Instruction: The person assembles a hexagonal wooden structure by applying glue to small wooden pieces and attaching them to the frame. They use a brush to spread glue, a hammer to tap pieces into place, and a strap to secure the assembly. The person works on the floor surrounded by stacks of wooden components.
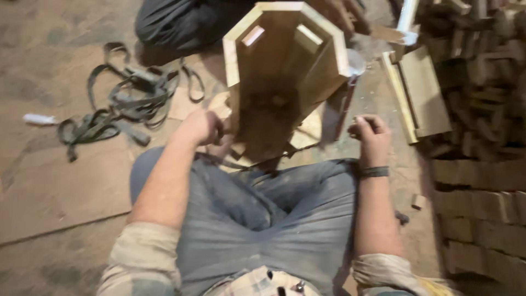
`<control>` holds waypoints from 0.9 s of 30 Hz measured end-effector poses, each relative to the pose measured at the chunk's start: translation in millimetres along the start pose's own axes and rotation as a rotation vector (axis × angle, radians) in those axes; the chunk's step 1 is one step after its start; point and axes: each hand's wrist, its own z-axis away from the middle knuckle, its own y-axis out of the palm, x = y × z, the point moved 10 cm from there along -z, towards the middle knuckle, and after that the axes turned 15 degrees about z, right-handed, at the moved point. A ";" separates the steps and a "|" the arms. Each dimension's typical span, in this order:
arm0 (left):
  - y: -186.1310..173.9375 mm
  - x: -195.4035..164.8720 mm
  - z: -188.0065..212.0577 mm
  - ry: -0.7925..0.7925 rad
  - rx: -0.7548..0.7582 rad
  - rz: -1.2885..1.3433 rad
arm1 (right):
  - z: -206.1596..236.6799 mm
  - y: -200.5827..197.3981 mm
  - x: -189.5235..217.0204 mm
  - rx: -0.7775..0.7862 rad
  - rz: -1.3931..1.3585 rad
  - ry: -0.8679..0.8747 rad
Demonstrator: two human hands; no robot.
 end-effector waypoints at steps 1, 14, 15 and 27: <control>-0.7 -4.5 -0.3 0.052 -0.011 -0.016 | -0.9 1.4 -0.7 0.009 -0.004 -0.004; 17.1 14.5 -3.6 -0.140 0.141 -0.132 | -0.3 6.3 6.4 -0.001 -0.041 0.000; 16.8 14.1 -4.0 -0.135 0.136 -0.145 | -0.4 6.9 6.3 0.004 -0.048 0.000; 8.9 2.2 -4.7 -0.095 0.079 -0.099 | -4.5 8.5 2.2 0.021 -0.073 -0.005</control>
